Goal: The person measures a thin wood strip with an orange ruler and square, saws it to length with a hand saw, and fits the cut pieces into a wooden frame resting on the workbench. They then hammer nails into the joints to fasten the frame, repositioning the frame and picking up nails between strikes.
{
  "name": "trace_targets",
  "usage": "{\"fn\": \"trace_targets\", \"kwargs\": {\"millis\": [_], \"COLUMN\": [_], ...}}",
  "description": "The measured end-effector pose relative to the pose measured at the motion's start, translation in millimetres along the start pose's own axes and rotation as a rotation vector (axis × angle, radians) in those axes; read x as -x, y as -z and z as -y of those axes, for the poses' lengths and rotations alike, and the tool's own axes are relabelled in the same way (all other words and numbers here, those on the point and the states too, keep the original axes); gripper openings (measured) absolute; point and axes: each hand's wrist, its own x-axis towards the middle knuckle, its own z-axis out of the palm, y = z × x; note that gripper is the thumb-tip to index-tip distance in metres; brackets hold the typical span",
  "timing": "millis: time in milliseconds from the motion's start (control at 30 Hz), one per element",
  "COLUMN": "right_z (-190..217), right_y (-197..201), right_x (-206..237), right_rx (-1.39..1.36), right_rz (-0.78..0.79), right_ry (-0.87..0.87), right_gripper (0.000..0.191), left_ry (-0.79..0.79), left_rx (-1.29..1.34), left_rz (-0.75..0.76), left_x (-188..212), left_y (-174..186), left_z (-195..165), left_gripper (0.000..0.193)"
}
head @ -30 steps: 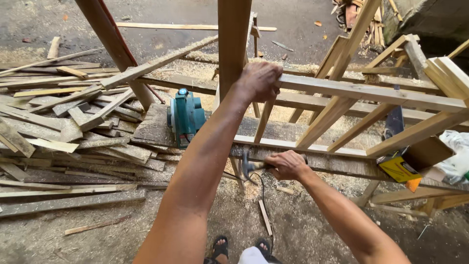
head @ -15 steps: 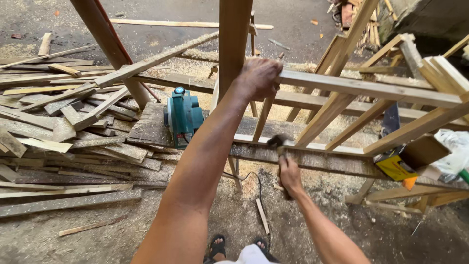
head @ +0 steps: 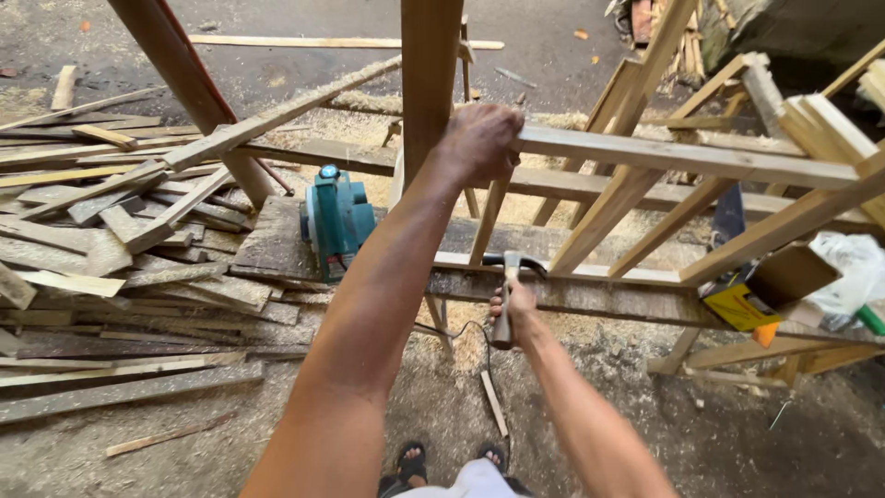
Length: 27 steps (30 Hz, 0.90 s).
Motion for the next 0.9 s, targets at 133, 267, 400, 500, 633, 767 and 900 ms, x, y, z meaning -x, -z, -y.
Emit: {"fn": "trace_targets", "kwargs": {"millis": [133, 267, 400, 500, 633, 767, 900], "right_z": [-5, 9, 37, 49, 49, 46, 40], "right_y": [22, 60, 78, 74, 61, 63, 80], "right_x": [7, 14, 1, -11, -14, -12, -13], "right_rx": [0.281, 1.103, 1.780, 2.190, 2.078, 2.101, 2.009], "right_rz": [-0.036, 0.061, 0.495, 0.093, 0.259, 0.200, 0.134], "right_ry": [0.250, 0.672, 1.590, 1.021, 1.125, 1.129, 0.989], "right_gripper": [0.032, 0.026, 0.023, 0.016, 0.016, 0.012, 0.024], "left_ry": [0.018, -0.005, 0.045, 0.044, 0.050, 0.071, 0.071], "left_rx": [-0.004, -0.024, -0.029, -0.023, -0.064, -0.050, -0.071], "left_rz": [0.023, 0.015, 0.078, 0.105, 0.112, 0.113, 0.155], "left_x": [-1, -2, -3, -4, -5, -6, -8], "left_y": [-4, -2, 2, 6, 10, 10, 6], "left_z": [1, 2, 1, -1, -2, -1, 0], "left_gripper": [0.012, 0.020, 0.017, 0.014, 0.018, 0.018, 0.018]}}
